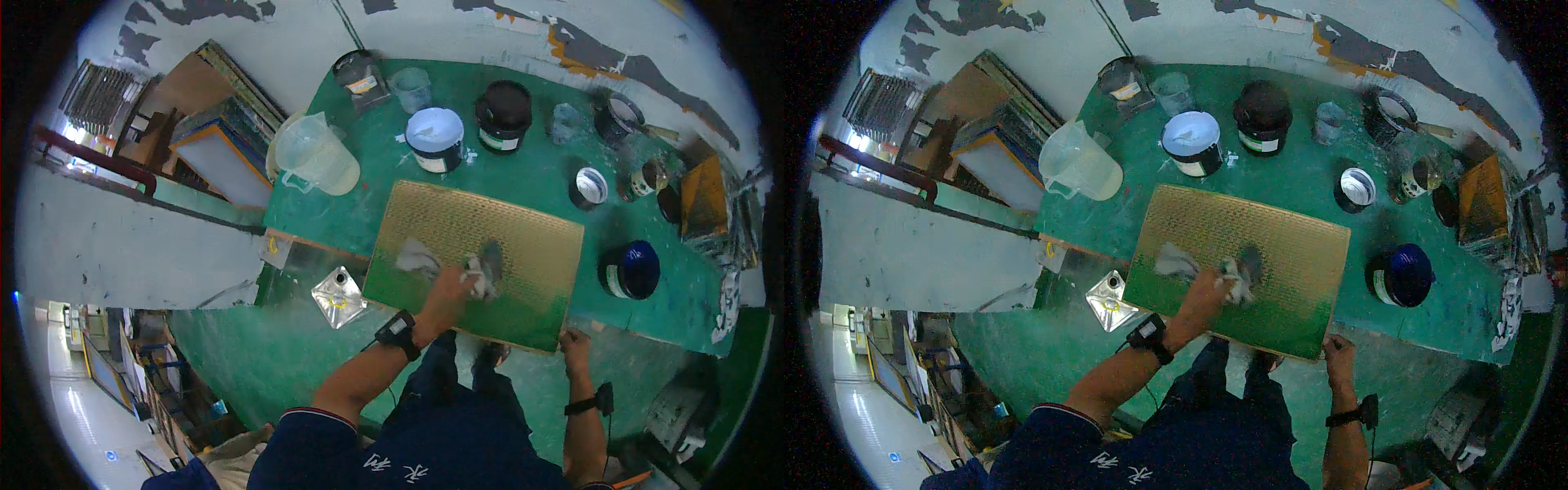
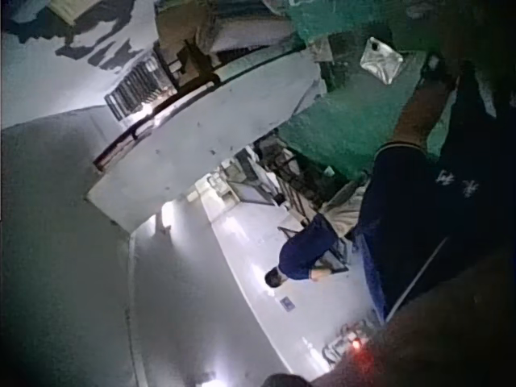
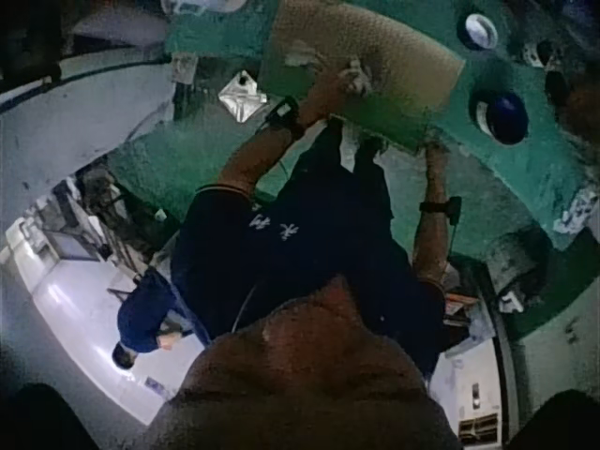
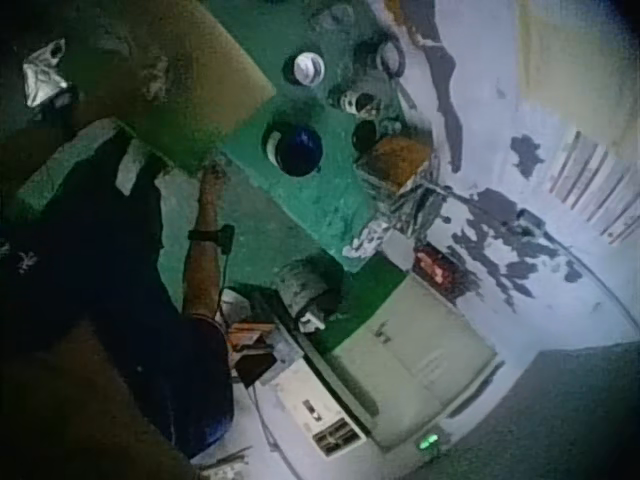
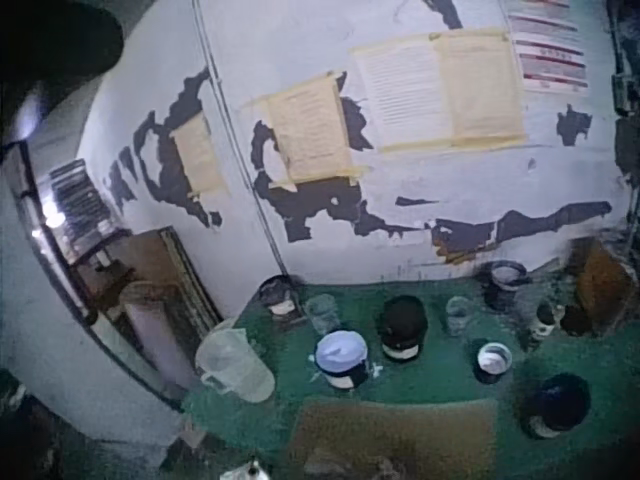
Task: The recorder cleans a green patterned metal plate with a rag and solvent, then carries it to a storage rack and inserts it.
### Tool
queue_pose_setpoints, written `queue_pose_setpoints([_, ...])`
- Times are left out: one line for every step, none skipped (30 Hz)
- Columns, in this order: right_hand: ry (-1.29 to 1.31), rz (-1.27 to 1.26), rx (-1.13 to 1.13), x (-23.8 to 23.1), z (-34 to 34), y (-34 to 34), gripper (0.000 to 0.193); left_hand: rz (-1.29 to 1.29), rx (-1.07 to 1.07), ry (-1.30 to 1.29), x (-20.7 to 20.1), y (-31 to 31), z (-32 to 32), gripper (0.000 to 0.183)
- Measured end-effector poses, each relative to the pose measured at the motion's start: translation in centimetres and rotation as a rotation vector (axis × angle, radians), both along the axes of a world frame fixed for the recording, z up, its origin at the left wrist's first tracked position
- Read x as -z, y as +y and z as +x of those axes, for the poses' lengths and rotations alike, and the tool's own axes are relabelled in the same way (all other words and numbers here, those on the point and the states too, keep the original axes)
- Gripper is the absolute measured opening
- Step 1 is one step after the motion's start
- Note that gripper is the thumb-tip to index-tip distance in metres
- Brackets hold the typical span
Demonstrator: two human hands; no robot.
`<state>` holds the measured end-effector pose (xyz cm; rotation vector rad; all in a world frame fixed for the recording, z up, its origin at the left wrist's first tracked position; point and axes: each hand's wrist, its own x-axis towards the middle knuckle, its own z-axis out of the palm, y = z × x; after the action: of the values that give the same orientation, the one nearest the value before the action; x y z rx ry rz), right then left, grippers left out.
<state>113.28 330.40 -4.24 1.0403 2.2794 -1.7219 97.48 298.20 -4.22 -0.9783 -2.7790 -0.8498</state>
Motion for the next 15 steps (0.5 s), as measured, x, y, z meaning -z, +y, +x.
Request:
queue_pose_setpoints([-0.034, -0.007, -0.01, -1.1, -0.3, 0.0, 0.02, 0.003, -0.004, -0.004, -1.0, -0.6, -0.5, 0.039])
queue_pose_setpoints([-0.036, -0.004, -0.012, -1.6, -0.5, 0.2, 0.02, -0.037, 0.066, -0.033, -2.2, -2.5, -1.9, 0.038])
queue_pose_setpoints([-0.029, 0.024, -0.065, -1.9, -0.6, 0.3, 0.021, -0.078, 0.136, -0.064, -3.2, -4.8, -3.3, 0.037])
queue_pose_setpoints([-0.024, 0.051, -0.116, -2.1, -0.4, 0.3, 0.021, -0.035, -0.009, -0.05, -4.1, -7.4, -4.5, 0.038])
queue_pose_setpoints([-0.025, 0.053, -0.115, -2.2, -0.5, 0.1, 0.021, 0.01, -0.155, -0.032, -5.0, -10.1, -5.9, 0.04])
queue_pose_setpoints([-0.008, -0.008, -0.08, -2.4, -0.8, -0.4, 0.021, -0.061, -0.328, -0.048, -4.5, -13.9, -7.1, 0.039])
queue_pose_setpoints([0.009, -0.068, -0.048, -2.5, -0.9, -0.5, 0.021, -0.131, -0.504, -0.066, -3.4, -16.3, -7.6, 0.039])
queue_pose_setpoints([0.01, -0.057, -0.031, -1.3, -0.5, 0.3, 0.021, -0.12, -0.486, -0.067, -2.9, -15.2, -7.7, 0.039])
queue_pose_setpoints([-0.012, -0.012, -0.056, 1.0, 0.2, 1.4, 0.02, -0.128, -0.449, -0.047, -2.2, -13.4, -7.6, 0.037])
queue_pose_setpoints([-0.039, 0.027, -0.09, 2.4, 1.1, 2.4, 0.02, -0.14, -0.42, -0.03, -1.5, -11.7, -6.8, 0.036])
queue_pose_setpoints([-0.036, 0.029, -0.082, 2.7, 1.1, 2.3, 0.02, -0.078, -0.273, 0.006, -0.1, -9.4, -5.6, 0.034])
queue_pose_setpoints([-0.015, -0.012, -0.071, 2.7, 0.7, 1.8, 0.018, -0.013, -0.124, 0.041, 1.9, -5.5, -4.4, 0.033])
queue_pose_setpoints([0.004, -0.051, -0.059, 2.5, 0.4, 1.4, 0.016, 0.069, -0.001, 0.13, 3.5, -0.3, -2.7, 0.033])
queue_pose_setpoints([0.007, -0.048, -0.05, 2.2, 0.2, 1.1, 0.016, 0.149, 0.122, 0.221, 4.4, 4.0, -1.6, 0.034])
queue_pose_setpoints([0.02, 0.007, -0.068, 2.0, 0.4, 1.1, 0.016, 0.156, 0.141, 0.219, 4.1, 6.4, -1.7, 0.034])
